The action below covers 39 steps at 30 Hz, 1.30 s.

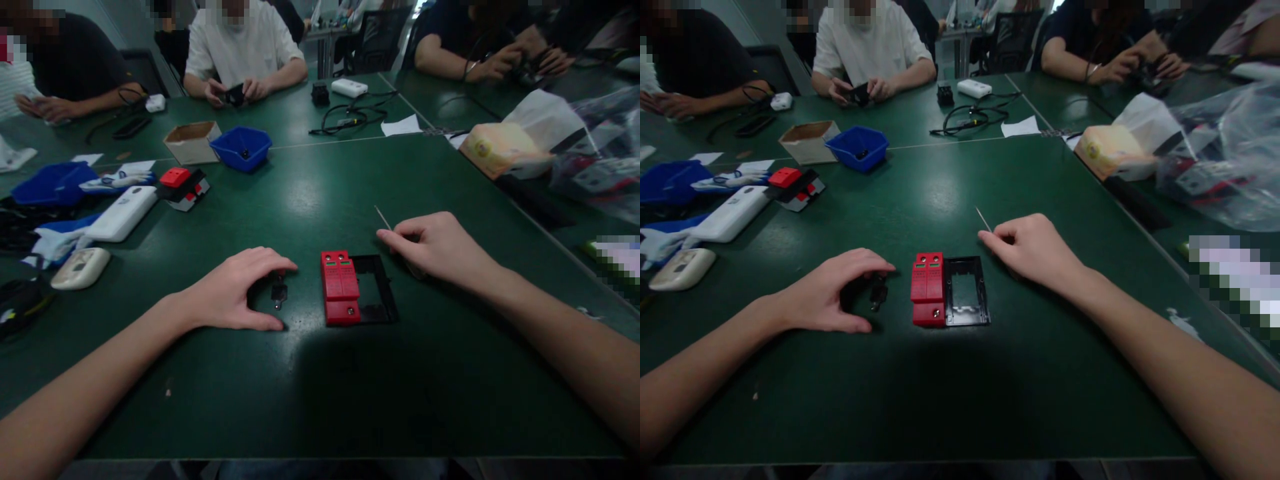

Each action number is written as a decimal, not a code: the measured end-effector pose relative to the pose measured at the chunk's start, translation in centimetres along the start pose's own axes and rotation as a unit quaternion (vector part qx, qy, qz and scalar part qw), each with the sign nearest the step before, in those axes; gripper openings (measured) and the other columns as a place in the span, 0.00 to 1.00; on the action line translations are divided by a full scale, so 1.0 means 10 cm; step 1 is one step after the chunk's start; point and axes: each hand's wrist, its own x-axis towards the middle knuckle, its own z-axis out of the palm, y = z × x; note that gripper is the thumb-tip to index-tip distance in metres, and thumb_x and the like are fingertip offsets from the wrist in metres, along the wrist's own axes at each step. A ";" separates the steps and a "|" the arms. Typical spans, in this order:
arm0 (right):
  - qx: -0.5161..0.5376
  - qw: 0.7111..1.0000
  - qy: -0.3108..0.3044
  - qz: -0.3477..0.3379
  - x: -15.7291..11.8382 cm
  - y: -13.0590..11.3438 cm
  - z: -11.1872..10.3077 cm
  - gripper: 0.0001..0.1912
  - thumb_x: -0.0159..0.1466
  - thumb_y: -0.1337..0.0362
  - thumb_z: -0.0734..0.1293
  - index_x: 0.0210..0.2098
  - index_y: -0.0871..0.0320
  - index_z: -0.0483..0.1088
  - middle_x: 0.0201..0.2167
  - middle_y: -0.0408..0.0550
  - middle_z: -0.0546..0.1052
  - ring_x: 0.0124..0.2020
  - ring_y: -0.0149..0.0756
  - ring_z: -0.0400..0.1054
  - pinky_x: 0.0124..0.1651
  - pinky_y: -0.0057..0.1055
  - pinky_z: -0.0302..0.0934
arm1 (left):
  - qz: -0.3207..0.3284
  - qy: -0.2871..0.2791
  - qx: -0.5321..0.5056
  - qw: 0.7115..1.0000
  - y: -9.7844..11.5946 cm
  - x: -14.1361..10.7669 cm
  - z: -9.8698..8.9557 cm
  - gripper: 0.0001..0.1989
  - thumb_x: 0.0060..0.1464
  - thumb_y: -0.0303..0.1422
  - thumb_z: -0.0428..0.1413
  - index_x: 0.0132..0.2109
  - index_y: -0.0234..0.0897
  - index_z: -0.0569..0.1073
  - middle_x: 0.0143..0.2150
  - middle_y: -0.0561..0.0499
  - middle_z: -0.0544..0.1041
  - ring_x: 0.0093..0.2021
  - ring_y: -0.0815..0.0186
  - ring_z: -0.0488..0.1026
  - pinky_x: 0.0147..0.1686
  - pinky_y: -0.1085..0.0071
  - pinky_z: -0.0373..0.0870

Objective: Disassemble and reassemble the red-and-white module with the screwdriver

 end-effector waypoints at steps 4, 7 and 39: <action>-0.092 0.995 -0.044 0.010 0.00 -0.03 0.01 0.28 0.69 0.46 0.62 0.17 0.53 0.66 0.16 0.44 0.69 0.21 0.36 0.62 0.30 0.38 0.51 | 0.003 -0.009 0.022 1.000 -0.01 0.00 -0.01 0.29 0.61 0.45 0.64 0.63 0.38 0.70 0.57 0.40 0.76 0.56 0.53 0.76 0.56 0.59 0.75; -0.134 0.990 -0.041 0.018 -0.01 -0.06 0.05 0.26 0.69 0.47 0.62 0.19 0.53 0.69 0.19 0.45 0.72 0.24 0.38 0.64 0.31 0.37 0.51 | -0.003 -0.002 0.012 1.000 0.00 0.01 0.00 0.24 0.63 0.43 0.62 0.61 0.37 0.71 0.55 0.41 0.77 0.54 0.56 0.76 0.56 0.61 0.75; -0.137 0.990 -0.011 0.020 -0.03 -0.10 0.09 0.22 0.71 0.50 0.60 0.28 0.54 0.72 0.24 0.48 0.76 0.25 0.39 0.66 0.30 0.36 0.52 | -0.048 -0.013 0.056 0.997 -0.02 0.03 -0.04 0.22 0.61 0.44 0.58 0.58 0.38 0.72 0.56 0.40 0.75 0.56 0.50 0.73 0.55 0.53 0.70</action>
